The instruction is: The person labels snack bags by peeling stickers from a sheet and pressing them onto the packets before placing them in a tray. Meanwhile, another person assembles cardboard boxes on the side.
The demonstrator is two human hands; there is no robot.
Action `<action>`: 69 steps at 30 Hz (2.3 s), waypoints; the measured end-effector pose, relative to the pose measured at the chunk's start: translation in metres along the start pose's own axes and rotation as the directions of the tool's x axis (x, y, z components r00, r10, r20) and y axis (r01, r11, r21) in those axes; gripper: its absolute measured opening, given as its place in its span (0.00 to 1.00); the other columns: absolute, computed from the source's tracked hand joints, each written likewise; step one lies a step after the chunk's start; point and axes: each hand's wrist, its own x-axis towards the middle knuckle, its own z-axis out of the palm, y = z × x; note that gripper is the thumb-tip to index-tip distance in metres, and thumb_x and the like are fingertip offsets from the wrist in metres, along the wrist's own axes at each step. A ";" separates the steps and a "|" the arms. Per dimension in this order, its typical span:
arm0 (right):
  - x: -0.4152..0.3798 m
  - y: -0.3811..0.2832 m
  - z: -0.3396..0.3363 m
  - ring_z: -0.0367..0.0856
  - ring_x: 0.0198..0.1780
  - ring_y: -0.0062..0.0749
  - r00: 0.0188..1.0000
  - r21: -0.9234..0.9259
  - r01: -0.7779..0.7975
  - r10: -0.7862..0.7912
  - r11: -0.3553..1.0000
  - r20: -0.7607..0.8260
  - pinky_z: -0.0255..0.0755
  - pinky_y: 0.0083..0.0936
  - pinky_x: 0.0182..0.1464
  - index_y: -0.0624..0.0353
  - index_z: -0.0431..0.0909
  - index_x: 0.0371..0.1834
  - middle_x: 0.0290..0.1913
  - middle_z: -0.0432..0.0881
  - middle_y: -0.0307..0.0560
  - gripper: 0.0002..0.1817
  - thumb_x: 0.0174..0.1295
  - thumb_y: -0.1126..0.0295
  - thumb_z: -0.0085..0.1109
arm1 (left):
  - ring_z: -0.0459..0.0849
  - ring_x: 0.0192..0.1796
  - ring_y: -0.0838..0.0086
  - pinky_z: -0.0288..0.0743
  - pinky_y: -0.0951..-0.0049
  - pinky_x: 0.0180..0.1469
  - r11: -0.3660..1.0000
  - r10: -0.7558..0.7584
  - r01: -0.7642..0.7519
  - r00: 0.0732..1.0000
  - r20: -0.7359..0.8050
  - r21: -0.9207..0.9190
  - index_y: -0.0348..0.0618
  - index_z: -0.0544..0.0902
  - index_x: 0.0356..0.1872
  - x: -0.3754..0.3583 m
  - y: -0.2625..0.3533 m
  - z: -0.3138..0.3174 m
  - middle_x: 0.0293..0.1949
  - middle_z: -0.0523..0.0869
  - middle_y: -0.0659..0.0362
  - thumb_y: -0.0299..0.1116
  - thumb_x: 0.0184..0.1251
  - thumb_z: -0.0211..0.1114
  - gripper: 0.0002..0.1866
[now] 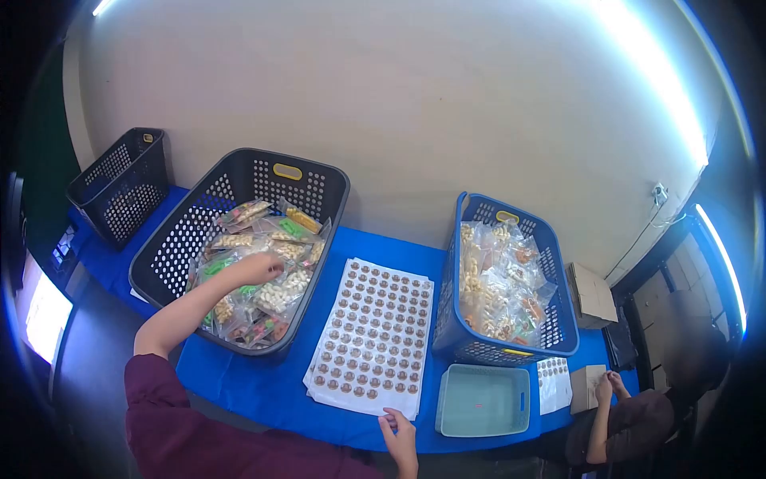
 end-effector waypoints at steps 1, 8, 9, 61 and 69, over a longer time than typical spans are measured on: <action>-0.001 0.004 0.002 0.78 0.31 0.26 1.000 -0.005 -0.008 0.008 1.000 0.005 0.72 0.21 0.35 0.65 0.75 0.43 0.31 0.81 0.49 0.14 0.55 0.70 0.57 | 0.80 0.39 0.57 0.73 0.63 0.43 1.000 -0.010 0.010 0.994 0.107 0.004 0.45 0.82 0.34 0.000 -0.006 0.011 0.35 0.82 0.49 0.38 0.55 0.56 0.11; 0.003 0.007 0.019 0.76 0.27 0.21 0.999 -0.060 0.026 -0.024 0.998 0.031 0.71 0.18 0.32 0.66 0.75 0.43 0.28 0.80 0.45 0.14 0.55 0.72 0.58 | 0.64 0.58 0.56 0.63 0.63 0.57 0.974 -0.085 -0.080 0.737 0.670 0.212 0.58 0.83 0.40 -0.015 -0.003 0.066 0.55 0.68 0.49 0.42 0.52 0.59 0.14; 0.005 0.003 0.021 0.76 0.27 0.21 0.999 -0.064 0.040 -0.038 0.997 0.033 0.71 0.18 0.32 0.66 0.75 0.43 0.28 0.80 0.45 0.14 0.55 0.72 0.58 | 0.58 0.64 0.54 0.59 0.63 0.61 0.962 -0.141 -0.083 0.666 0.732 0.261 0.60 0.83 0.41 -0.012 0.002 0.068 0.62 0.61 0.49 0.44 0.53 0.59 0.14; -0.008 -0.074 0.033 0.74 0.48 0.28 0.938 0.659 0.086 -0.283 0.747 0.199 0.67 0.26 0.52 0.66 0.62 0.57 0.50 0.73 0.48 0.24 0.57 0.76 0.56 | 0.73 0.49 0.77 0.68 0.78 0.52 0.258 -0.075 -0.329 0.930 -0.359 -0.908 0.35 0.68 0.48 -0.104 0.239 0.014 0.47 0.74 0.56 0.22 0.59 0.58 0.16; -0.012 -0.030 0.045 0.77 0.42 0.30 0.990 0.615 0.021 0.071 0.788 -0.124 0.69 0.27 0.44 0.67 0.69 0.48 0.41 0.78 0.48 0.13 0.60 0.75 0.49 | 0.64 0.62 0.64 0.64 0.67 0.58 0.572 0.030 -0.183 0.979 -0.202 -0.799 0.39 0.68 0.54 -0.120 0.234 0.087 0.60 0.64 0.48 0.29 0.58 0.60 0.22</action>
